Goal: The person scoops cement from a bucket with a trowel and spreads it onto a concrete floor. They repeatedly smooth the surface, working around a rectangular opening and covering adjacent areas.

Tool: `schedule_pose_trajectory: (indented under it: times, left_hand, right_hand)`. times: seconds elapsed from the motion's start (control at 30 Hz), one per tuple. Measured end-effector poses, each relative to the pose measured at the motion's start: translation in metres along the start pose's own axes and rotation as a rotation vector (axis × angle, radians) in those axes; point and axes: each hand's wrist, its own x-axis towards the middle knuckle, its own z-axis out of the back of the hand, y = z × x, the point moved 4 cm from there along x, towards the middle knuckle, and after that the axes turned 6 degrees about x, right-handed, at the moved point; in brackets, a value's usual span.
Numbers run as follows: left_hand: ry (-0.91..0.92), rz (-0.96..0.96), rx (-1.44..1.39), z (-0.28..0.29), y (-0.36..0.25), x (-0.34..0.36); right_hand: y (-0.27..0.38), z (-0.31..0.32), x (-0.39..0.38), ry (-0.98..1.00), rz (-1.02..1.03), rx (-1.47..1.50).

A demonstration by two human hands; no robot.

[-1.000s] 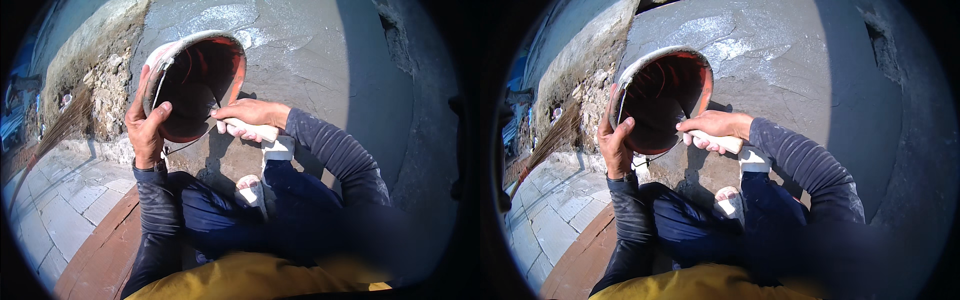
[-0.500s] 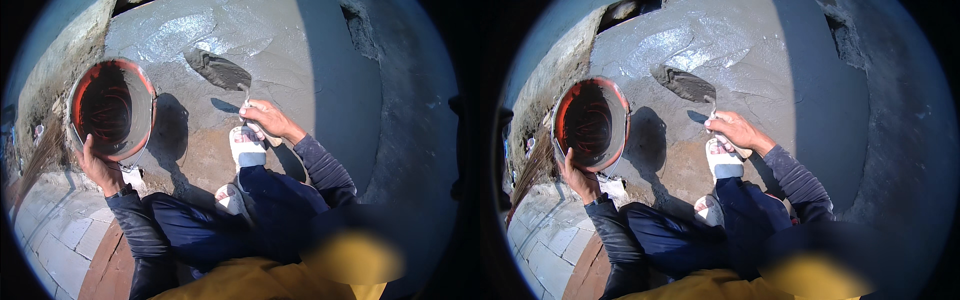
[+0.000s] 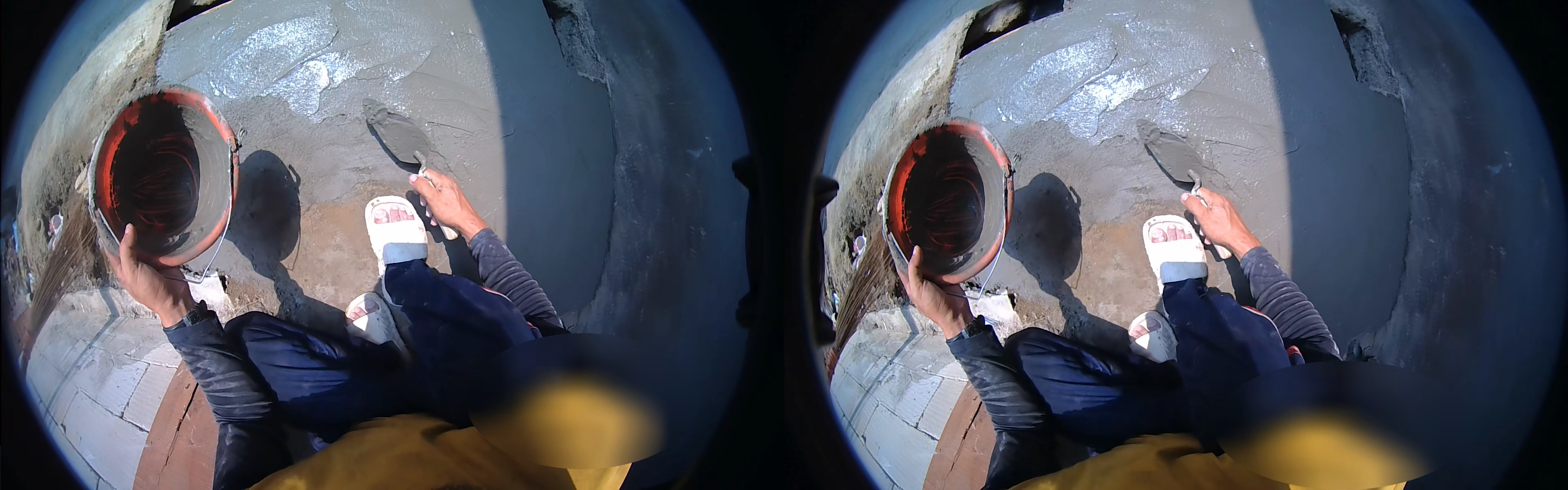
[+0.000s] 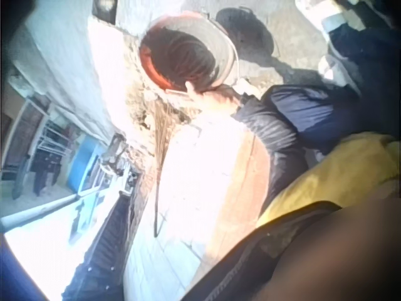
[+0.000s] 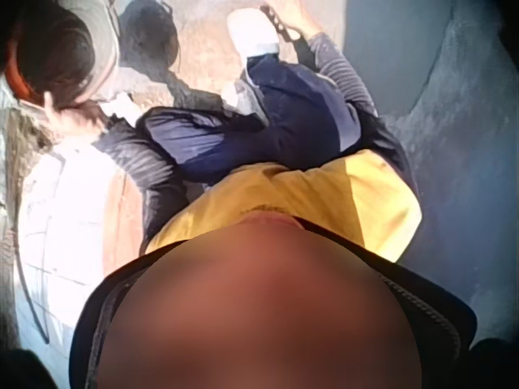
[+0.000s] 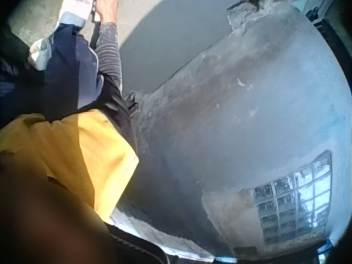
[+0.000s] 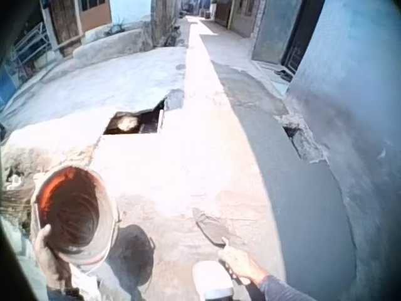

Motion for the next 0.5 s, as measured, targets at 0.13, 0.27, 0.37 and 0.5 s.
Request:
schedule_pose_trajectory:
  times: [0.13, 0.27, 0.37, 0.5]
  left_hand:
    - [-0.01, -0.001, 0.017, 0.002, -0.001, 0.001]
    - [0.015, 0.011, 0.0, 0.001, -0.001, 0.001]
    - [0.027, 0.016, -0.001, -0.001, -0.001, -0.002]
    - [0.035, 0.05, -0.006, -0.003, 0.001, -0.002]
  right_hand:
    - [-0.02, 0.027, 0.018, -0.112, -0.068, 0.055]
    - [-0.066, 0.08, 0.009, -0.334, -0.243, 0.262]
    - [-0.087, 0.093, 0.0, -0.429, -0.266, 0.524]
    - [-0.075, 0.037, 0.016, -0.302, -0.267, 0.916]
